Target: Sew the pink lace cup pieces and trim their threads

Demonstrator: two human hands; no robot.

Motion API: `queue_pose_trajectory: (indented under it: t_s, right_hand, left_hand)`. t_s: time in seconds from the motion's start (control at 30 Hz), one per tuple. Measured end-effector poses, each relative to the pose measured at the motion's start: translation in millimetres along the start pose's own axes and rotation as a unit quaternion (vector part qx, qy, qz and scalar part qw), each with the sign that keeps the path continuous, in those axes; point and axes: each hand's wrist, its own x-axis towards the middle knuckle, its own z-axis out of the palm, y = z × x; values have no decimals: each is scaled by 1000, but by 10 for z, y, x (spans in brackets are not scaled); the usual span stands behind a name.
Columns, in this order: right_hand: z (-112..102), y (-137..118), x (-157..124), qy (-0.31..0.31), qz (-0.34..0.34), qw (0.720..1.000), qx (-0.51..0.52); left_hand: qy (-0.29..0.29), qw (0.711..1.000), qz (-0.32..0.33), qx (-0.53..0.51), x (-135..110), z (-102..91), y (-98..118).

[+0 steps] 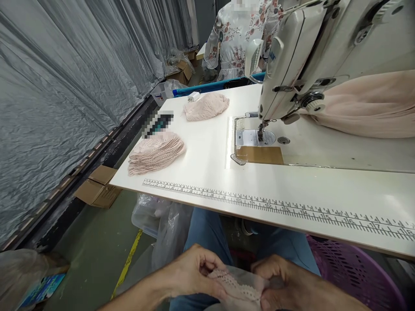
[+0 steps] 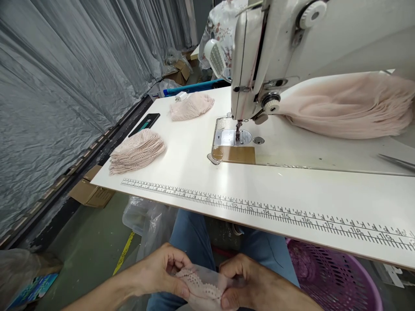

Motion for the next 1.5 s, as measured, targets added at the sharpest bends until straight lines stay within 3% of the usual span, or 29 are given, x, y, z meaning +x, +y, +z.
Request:
queue_pose_trajectory:
  t_s: [0.2, 0.63, 1.0, 1.5]
  right_hand:
    - [-51, 31, 13, -3, 16, 1000, 22]
    - [32, -11, 83, 0, 1, 1000, 31]
    - [-9, 22, 60, 5, 0, 1000, 14]
    - [-49, 13, -93, 12, -7, 998, -59]
  left_hand:
    - [12, 997, -42, -62, 14, -2, 1]
    - [24, 994, -41, -100, 5, 25, 19]
    - [5, 996, -59, -61, 143, 195, 2]
    - [-61, 997, -30, 19, 43, 87, -23]
